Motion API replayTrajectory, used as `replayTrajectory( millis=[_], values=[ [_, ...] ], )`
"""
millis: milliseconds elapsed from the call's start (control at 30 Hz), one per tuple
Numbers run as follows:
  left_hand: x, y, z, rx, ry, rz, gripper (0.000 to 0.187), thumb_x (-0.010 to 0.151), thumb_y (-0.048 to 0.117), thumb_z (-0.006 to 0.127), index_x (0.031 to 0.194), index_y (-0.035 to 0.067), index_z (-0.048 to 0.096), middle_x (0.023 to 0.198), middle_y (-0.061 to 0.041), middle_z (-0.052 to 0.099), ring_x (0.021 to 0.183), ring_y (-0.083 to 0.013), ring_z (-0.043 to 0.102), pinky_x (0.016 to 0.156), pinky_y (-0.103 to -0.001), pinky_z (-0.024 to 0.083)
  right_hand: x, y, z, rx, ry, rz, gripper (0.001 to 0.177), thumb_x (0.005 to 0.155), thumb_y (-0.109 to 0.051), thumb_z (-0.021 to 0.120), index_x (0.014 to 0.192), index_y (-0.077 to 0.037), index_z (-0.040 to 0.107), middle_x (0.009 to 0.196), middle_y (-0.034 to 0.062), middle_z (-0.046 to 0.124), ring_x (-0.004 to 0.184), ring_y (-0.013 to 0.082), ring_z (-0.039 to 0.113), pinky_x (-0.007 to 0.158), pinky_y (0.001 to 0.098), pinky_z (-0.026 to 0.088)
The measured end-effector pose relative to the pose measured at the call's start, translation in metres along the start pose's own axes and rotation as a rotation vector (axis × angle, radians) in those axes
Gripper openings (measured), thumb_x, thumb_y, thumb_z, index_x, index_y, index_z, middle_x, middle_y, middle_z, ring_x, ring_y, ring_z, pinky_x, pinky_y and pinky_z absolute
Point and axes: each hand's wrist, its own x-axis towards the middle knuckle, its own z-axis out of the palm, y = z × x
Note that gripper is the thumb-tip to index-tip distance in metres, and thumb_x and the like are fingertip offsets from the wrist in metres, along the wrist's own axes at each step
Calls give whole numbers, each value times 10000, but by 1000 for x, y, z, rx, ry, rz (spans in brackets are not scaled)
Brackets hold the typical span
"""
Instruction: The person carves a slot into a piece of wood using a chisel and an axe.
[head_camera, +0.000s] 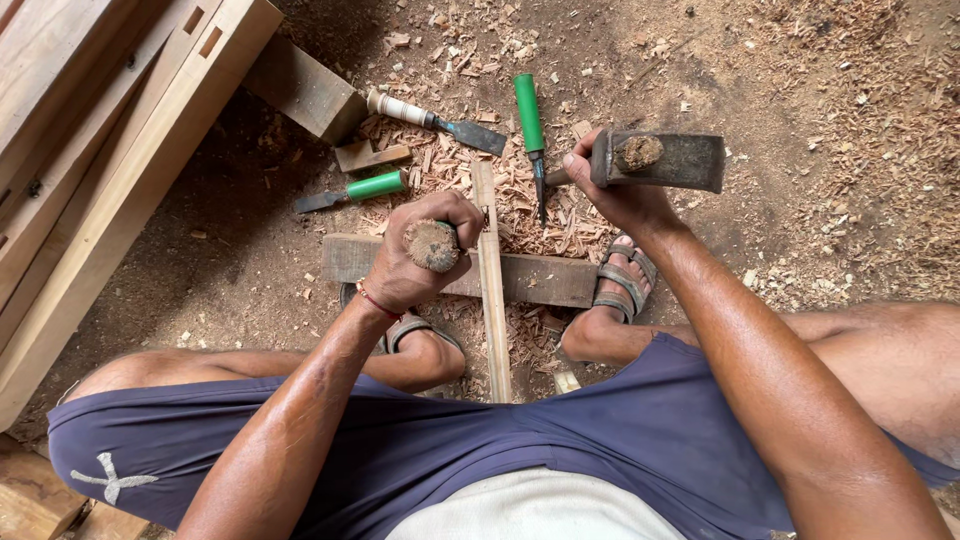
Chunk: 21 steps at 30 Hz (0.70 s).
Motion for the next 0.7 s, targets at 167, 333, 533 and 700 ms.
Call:
replayTrajectory(
  millis=[167,333,533,700],
  values=[
    [0,-2,6,-152,-24,93,241,720,-111,629,851,82,570,878,-11,606,925,-161,633,937,-343,565,-1,-3,-1,14,-24,-3,210,1032,-299,628,1005,-91,625,875,44,651,832,137,659,725,353,593],
    [0,-2,6,-31,-35,32,217,752,-95,656,843,87,579,857,-1,617,871,-139,645,821,-305,555,0,-1,0,26,-23,-16,215,1029,-298,631,1015,-83,620,891,42,653,845,137,659,724,353,588],
    [-4,1,7,-96,-29,46,244,723,-111,640,840,87,558,862,0,581,864,-146,607,824,-314,533,-2,0,-1,4,-20,-16,204,1029,-286,633,1023,-83,623,899,45,649,851,144,653,728,367,582],
    [-3,-2,10,-156,-44,74,249,724,-109,641,855,86,561,877,1,583,888,-150,620,858,-327,551,-1,-1,0,34,-17,-42,203,1033,-275,638,1013,-74,624,892,42,639,855,141,655,731,368,576]
  ],
)
